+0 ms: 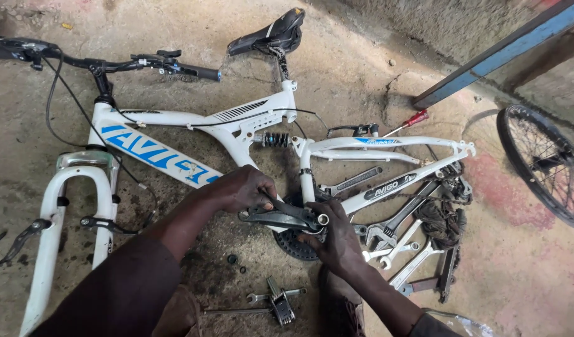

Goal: Repairing a bicycle by adjusting and tightening components of the crankset and bottom bracket using wrenches.

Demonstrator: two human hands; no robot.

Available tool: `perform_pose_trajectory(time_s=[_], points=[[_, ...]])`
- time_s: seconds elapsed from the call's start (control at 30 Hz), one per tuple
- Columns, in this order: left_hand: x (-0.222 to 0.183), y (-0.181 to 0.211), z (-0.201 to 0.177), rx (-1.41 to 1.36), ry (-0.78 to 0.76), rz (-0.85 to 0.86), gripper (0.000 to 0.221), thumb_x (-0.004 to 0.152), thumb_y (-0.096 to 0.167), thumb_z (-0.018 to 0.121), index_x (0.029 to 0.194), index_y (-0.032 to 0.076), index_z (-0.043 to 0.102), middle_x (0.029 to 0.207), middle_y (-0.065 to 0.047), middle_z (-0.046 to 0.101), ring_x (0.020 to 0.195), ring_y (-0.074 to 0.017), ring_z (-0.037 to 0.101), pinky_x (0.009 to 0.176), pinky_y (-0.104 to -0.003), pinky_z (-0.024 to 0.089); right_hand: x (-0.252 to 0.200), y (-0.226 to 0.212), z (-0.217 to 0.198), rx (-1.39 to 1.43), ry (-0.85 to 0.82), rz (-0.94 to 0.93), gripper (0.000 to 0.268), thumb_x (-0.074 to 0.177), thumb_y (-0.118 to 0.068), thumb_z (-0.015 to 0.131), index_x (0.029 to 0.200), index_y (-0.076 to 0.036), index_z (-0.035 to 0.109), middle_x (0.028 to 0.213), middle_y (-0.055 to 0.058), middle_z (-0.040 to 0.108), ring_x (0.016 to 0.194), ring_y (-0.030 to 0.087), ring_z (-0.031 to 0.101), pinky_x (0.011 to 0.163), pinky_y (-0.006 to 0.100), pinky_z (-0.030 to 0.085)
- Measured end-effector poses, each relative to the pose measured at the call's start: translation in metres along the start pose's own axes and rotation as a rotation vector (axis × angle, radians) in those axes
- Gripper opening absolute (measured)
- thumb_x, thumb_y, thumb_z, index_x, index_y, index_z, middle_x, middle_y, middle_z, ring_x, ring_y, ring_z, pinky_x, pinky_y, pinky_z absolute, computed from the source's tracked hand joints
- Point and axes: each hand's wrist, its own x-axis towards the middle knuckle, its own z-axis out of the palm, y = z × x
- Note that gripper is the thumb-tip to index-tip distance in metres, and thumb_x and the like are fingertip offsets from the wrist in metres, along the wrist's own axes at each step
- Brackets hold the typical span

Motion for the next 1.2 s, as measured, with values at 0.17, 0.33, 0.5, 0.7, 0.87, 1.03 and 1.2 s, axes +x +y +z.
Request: perform_pose_trajectory(time_s=[0.17,0.33,0.5,0.7,0.87,1.03,1.2], points=[[0.028,-0.029,0.006,-0.209,0.155,0.092,0.029,0.082,0.019,0.089,0.106,0.013,0.075,0.085,-0.015,0.078,0.060,-0.0208,0.071,0.059,-0.033,0.057,0.011,0.006,0.011,0.072,0.122,0.041,0.053,0.073,-0.042,0.090,0.117,-0.018,0.072,0.102,0.011,0.063,0.095,0.044,0.070,0.077,0.050,0.060],[0.035,-0.041,0.025,-0.409,0.366,-0.014,0.055,0.085,0.015,0.086,0.132,0.006,0.060,0.083,-0.015,0.073,0.062,-0.0194,0.072,0.056,-0.030,0.060,0.013,0.013,-0.001,0.044,0.109,-0.039,0.051,0.079,-0.038,0.086,0.122,-0.016,0.069,0.106,0.012,0.065,0.097,0.041,0.070,0.078,0.049,0.061],[0.022,-0.018,0.026,-0.304,0.430,-0.281,0.077,0.090,0.036,0.085,0.139,-0.003,0.043,0.098,-0.018,0.072,0.084,-0.0281,0.073,0.071,-0.042,0.063,0.030,0.024,-0.050,-0.002,-0.159,-0.165,0.061,0.083,-0.013,0.074,0.142,-0.016,0.060,0.125,0.018,0.063,0.111,0.047,0.066,0.087,0.054,0.060],[0.017,-0.021,0.059,-0.467,0.492,-0.278,0.057,0.100,0.032,0.071,0.133,-0.007,0.046,0.085,-0.013,0.062,0.061,-0.0216,0.069,0.050,-0.029,0.064,0.093,-0.008,-0.076,0.180,-0.311,0.116,0.024,0.099,-0.015,0.060,0.117,-0.002,0.069,0.095,0.024,0.076,0.090,0.038,0.077,0.081,0.050,0.057],[0.008,-0.027,0.059,-0.334,0.572,-0.097,0.051,0.109,0.035,0.058,0.136,-0.004,0.041,0.078,-0.009,0.060,0.068,-0.0212,0.065,0.057,-0.033,0.053,0.139,-0.001,-0.021,0.028,-0.682,-0.011,0.033,0.093,-0.034,0.074,0.110,-0.007,0.070,0.089,0.019,0.074,0.090,0.040,0.074,0.077,0.049,0.059],[0.006,-0.021,0.071,-0.108,0.667,-0.165,0.043,0.114,0.032,0.033,0.142,-0.001,0.034,0.098,-0.013,0.064,0.089,-0.0297,0.068,0.077,-0.046,0.055,0.129,0.013,-0.008,0.210,-0.636,0.161,0.035,0.093,-0.035,0.075,0.108,-0.005,0.067,0.086,0.018,0.072,0.085,0.033,0.072,0.076,0.046,0.057],[0.013,-0.001,0.071,0.483,0.777,-0.112,0.033,0.105,0.020,0.056,0.132,0.005,0.045,0.105,-0.011,0.053,0.096,-0.0318,0.061,0.079,-0.048,0.050,0.125,0.013,-0.003,0.513,-0.479,0.350,0.032,0.092,-0.030,0.077,0.104,-0.003,0.065,0.077,0.011,0.066,0.070,0.021,0.066,0.064,0.033,0.055]])
